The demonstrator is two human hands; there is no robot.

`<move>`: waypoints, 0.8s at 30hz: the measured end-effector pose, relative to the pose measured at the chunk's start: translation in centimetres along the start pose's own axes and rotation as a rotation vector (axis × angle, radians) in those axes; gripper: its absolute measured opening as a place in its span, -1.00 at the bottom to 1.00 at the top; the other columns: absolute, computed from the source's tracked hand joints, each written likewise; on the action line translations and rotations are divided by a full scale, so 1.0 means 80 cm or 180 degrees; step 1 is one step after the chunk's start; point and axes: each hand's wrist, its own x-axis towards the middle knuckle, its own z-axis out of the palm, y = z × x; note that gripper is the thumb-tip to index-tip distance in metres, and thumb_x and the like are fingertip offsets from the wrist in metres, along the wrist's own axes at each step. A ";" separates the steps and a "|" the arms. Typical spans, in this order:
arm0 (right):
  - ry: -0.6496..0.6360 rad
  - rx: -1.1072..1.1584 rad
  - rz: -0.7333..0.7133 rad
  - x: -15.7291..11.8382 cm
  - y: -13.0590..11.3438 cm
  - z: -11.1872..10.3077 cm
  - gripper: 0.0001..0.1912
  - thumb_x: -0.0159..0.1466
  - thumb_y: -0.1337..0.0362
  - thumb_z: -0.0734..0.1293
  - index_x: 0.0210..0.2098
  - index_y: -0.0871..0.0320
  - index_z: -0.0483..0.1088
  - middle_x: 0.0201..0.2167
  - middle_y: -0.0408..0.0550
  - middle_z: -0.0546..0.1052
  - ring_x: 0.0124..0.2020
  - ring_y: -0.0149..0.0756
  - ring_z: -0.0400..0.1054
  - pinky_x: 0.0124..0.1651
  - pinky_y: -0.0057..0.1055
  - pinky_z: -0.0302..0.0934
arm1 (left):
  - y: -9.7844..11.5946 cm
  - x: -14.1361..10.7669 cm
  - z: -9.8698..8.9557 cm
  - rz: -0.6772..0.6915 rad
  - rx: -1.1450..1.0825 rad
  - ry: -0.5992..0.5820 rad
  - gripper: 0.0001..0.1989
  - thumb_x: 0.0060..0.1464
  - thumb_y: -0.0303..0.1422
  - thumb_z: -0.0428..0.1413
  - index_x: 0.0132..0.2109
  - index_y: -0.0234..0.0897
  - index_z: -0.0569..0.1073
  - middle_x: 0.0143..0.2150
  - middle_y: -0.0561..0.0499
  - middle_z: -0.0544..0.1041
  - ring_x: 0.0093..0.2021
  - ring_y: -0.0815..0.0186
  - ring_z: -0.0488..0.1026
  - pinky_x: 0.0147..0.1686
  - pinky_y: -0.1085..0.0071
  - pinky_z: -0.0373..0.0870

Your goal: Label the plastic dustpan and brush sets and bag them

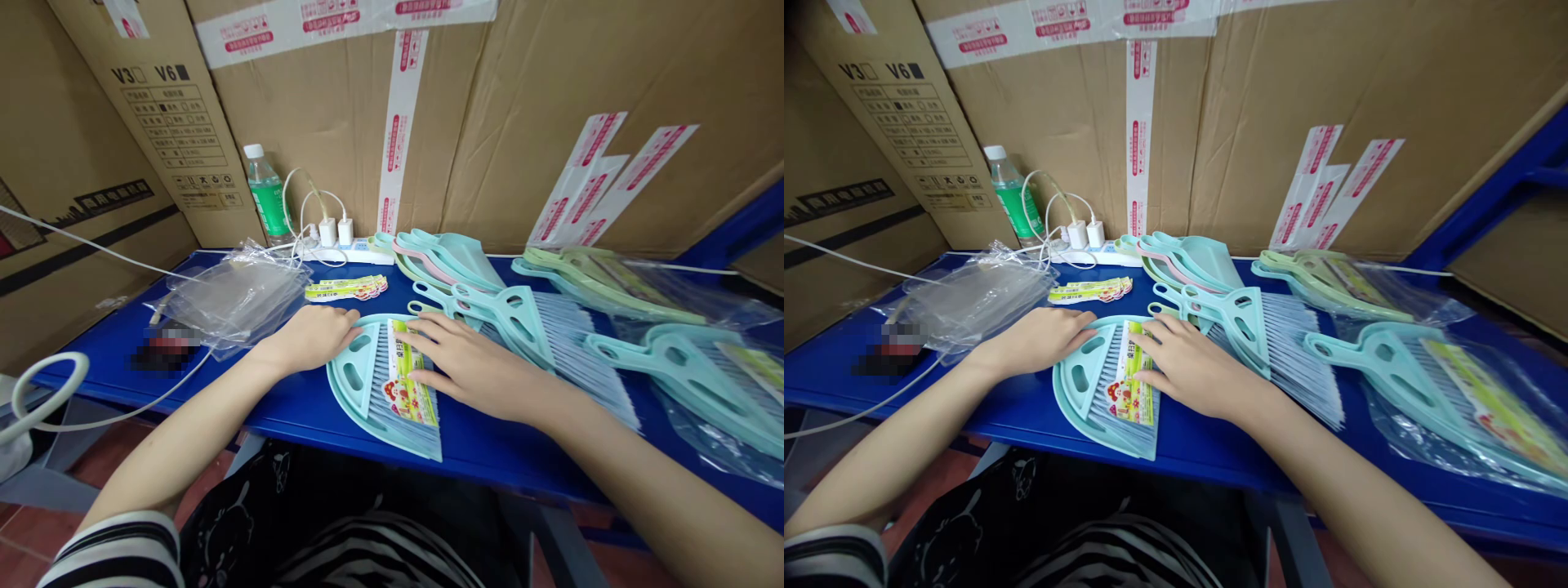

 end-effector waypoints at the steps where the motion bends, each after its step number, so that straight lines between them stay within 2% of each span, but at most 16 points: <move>1: -0.0007 -0.0002 -0.0003 0.000 0.000 0.000 -0.53 0.37 0.13 0.20 0.17 0.25 0.34 0.14 0.21 0.43 0.21 0.11 0.23 0.16 0.09 0.24 | 0.000 0.000 0.000 -0.0004 -0.0001 -0.0011 -0.68 0.37 -0.27 -0.19 -0.12 -0.33 0.40 -0.22 -0.11 0.60 -0.22 0.13 0.58 -0.33 0.35 0.39; 24: -0.0064 -0.0092 -0.0021 0.000 0.000 0.000 -0.51 0.36 0.13 0.23 0.19 0.26 0.33 0.17 0.21 0.42 0.21 0.10 0.25 0.17 0.07 0.25 | 0.001 0.001 -0.001 0.0051 -0.0011 -0.0029 -0.68 0.38 -0.29 -0.19 -0.11 -0.37 0.40 -0.24 -0.12 0.60 -0.23 0.13 0.58 -0.32 0.35 0.38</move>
